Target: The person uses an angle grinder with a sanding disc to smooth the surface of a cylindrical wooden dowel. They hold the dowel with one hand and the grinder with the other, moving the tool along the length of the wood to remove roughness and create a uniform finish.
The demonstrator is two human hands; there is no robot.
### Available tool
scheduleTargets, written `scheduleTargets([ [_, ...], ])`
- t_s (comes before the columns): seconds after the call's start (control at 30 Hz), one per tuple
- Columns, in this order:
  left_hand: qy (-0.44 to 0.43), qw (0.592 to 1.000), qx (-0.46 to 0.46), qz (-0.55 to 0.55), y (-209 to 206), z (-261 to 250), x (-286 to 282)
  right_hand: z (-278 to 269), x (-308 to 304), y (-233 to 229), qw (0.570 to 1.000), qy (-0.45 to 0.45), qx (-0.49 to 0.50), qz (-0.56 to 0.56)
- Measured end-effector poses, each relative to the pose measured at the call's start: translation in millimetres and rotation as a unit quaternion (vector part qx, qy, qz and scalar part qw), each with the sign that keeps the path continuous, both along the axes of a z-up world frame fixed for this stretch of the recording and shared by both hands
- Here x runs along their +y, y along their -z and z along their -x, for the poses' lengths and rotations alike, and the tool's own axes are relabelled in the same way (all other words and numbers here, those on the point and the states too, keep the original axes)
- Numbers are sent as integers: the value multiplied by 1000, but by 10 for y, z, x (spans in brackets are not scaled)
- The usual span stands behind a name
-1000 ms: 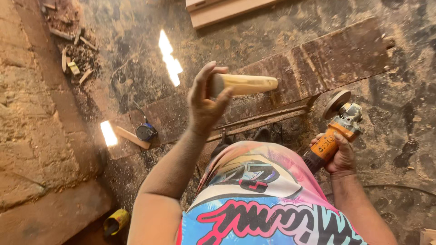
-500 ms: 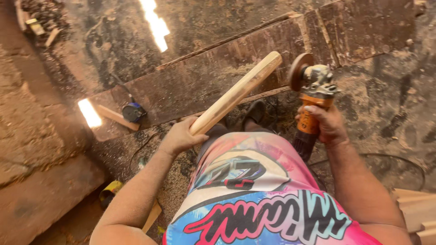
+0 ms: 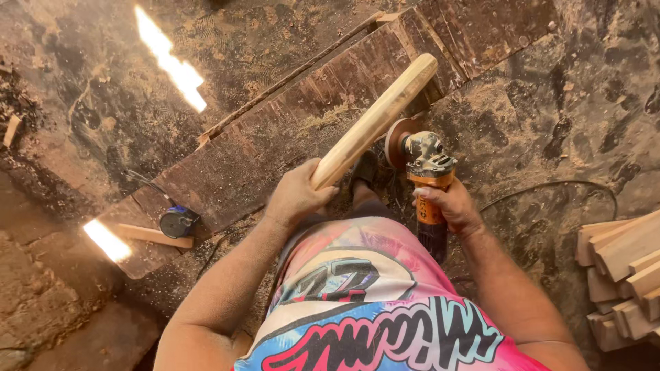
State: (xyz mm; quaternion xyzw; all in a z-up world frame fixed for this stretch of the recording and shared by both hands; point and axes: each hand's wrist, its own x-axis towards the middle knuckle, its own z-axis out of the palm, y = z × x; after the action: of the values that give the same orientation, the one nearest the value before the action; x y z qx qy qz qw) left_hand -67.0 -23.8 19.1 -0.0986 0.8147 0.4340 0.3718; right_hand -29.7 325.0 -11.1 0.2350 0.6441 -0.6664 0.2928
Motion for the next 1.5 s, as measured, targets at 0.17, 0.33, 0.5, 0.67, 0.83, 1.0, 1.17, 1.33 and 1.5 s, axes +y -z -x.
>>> scheduleTargets([
  [0.17,-93,991,21,-89,164,102,-197,8,42,24,1000,27,8,6],
  [0.33,-162,964,-53,-202,230,-39,-203,168,-101,-31,999,-5,13,42],
  [0.5,-189,956,-59,-218,282,-118,-92,357,-418,-271,984,-164,62,-35],
  [0.67,-184,964,-48,-186,360,-156,-80,865,-314,-383,989,-132,-1,-59],
  [0.83,-250,941,-116,-197,419,-233,-76,1648,163,-260,985,-79,-58,-143],
  [1.0,-232,955,-102,-157,441,-299,6,1951,462,-232,978,-92,-64,-175],
  [1.17,-240,948,-122,-169,424,-407,95,1419,-97,-570,964,-215,-58,-146],
  [1.33,-234,949,-99,-185,394,-423,178,1289,-286,-761,905,-363,-36,-219],
  [1.5,-266,936,-132,-188,367,-440,179,1845,260,-484,950,-200,-68,-230],
])
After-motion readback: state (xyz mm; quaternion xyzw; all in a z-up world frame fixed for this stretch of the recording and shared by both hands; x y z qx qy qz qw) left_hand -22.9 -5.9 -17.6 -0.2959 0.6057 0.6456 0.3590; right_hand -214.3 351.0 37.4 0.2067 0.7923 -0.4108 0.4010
